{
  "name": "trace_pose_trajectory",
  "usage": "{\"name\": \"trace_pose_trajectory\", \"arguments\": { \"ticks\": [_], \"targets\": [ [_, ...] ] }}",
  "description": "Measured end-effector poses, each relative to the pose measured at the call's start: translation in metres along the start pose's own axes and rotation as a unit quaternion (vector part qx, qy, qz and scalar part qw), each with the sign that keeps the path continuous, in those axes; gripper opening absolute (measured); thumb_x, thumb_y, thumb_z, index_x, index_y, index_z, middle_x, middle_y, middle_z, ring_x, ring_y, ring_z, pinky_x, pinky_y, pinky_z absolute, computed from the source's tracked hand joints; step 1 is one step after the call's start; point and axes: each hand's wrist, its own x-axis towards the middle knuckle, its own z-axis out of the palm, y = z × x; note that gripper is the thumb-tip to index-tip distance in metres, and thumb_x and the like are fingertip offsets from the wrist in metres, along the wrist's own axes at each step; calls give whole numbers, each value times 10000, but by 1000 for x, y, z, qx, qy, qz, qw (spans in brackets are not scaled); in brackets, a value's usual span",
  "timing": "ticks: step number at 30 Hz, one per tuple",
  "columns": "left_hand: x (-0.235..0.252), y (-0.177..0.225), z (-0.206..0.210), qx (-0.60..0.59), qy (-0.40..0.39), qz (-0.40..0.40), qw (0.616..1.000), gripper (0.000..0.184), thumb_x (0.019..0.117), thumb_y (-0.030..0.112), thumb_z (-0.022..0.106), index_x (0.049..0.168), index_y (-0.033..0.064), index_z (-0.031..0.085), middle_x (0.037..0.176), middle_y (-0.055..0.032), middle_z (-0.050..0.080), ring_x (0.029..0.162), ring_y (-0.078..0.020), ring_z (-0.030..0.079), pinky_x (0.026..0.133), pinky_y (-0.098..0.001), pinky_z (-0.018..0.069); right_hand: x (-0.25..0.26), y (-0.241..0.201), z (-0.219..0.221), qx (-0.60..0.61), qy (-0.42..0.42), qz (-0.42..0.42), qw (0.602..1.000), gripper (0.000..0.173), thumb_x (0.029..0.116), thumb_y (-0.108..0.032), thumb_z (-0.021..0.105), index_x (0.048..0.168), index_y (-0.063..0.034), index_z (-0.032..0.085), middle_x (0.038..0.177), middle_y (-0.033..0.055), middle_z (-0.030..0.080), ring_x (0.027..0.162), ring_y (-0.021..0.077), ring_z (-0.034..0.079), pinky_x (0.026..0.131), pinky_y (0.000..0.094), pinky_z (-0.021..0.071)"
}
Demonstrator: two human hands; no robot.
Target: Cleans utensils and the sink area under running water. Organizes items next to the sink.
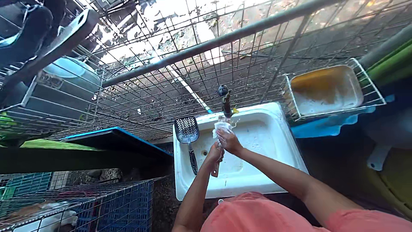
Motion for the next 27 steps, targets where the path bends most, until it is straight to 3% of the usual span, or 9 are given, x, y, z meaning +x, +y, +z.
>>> {"name": "trace_pose_trajectory", "arguments": {
  "ticks": [2, 6, 9, 11, 13, 18, 22, 25, 27],
  "targets": [
    [-5, 4, 5, 29, -27, -20, 999, 236, 1118, 194, 392, 1309, 68, 450, 666, 28, 416, 472, -67, 393, 444, -222, 375, 30, 13, -25, -14, -64, 50, 997, 372, 1026, -218, 517, 1286, -38, 713, 1409, 156, 641, 1377, 368, 543, 1192, 587, 331],
    [-1, 1, 9, 60, -25, -24, 998, 271, 1119, 201, 397, 1344, 63, 455, 671, 17, 417, 473, -80, 398, 445, -233, 382, 70, 35, -49, 43, -103, 245, 963, 368, 1057, -221, 538, 1246, 66, 668, 1278, 291, 649, 1254, 429, 598, 1109, 579, 425],
    [7, 1, 6, 36, -25, -6, 999, 240, 1119, 193, 390, 1305, 58, 459, 648, 23, 411, 452, -68, 389, 424, -219, 373, 39, 23, -26, 14, -39, 145, 989, 389, 1039, -189, 513, 1306, 52, 662, 1380, 243, 627, 1357, 380, 548, 1187, 514, 377],
    [9, 0, 1, 15, -20, 4, 1000, 248, 1115, 166, 389, 1322, 51, 462, 635, 23, 429, 442, -59, 391, 414, -210, 368, 11, 7, -8, 21, -18, 33, 999, 381, 1021, -165, 513, 1308, 20, 681, 1418, 203, 621, 1396, 368, 526, 1209, 539, 350],
    [6, 2, -1, 20, -26, -3, 999, 257, 1118, 182, 392, 1336, 58, 448, 639, 27, 422, 446, -56, 386, 418, -207, 361, 14, 7, -10, 21, -18, 9, 1000, 377, 1015, -175, 512, 1288, 2, 702, 1400, 191, 639, 1380, 376, 542, 1193, 562, 359],
    [-7, 2, 2, 42, -12, 4, 999, 302, 1113, 194, 412, 1378, 53, 441, 663, 18, 417, 457, -70, 386, 427, -224, 368, 79, 34, -57, 80, -105, 308, 942, 370, 1072, -203, 510, 1163, 120, 665, 1170, 338, 663, 1153, 465, 635, 1037, 611, 462],
    [2, 4, -2, 8, -14, 7, 1000, 264, 1118, 192, 392, 1333, 51, 450, 651, 25, 415, 449, -58, 392, 421, -206, 377, 43, 22, -30, -16, -42, 137, 990, 385, 1048, -160, 490, 1292, 95, 644, 1369, 276, 620, 1359, 415, 534, 1180, 527, 373],
    [5, 4, -2, -4, -1, -11, 1000, 112, 1100, 134, 418, 1100, 57, 500, 598, 30, 431, 426, -51, 395, 410, -196, 367, 10, -5, -6, -17, -59, -27, 998, 391, 1011, -186, 523, 1301, 20, 684, 1412, 204, 626, 1379, 391, 541, 1180, 568, 374],
    [2, 5, 1, 7, -5, -15, 1000, 97, 1094, 107, 420, 1111, 47, 495, 608, 30, 439, 428, -48, 396, 410, -193, 367, 28, -9, -21, -20, -136, -8, 990, 437, 983, -330, 592, 1324, -78, 697, 1476, 154, 586, 1424, 399, 479, 1182, 647, 286]
  ]
}}
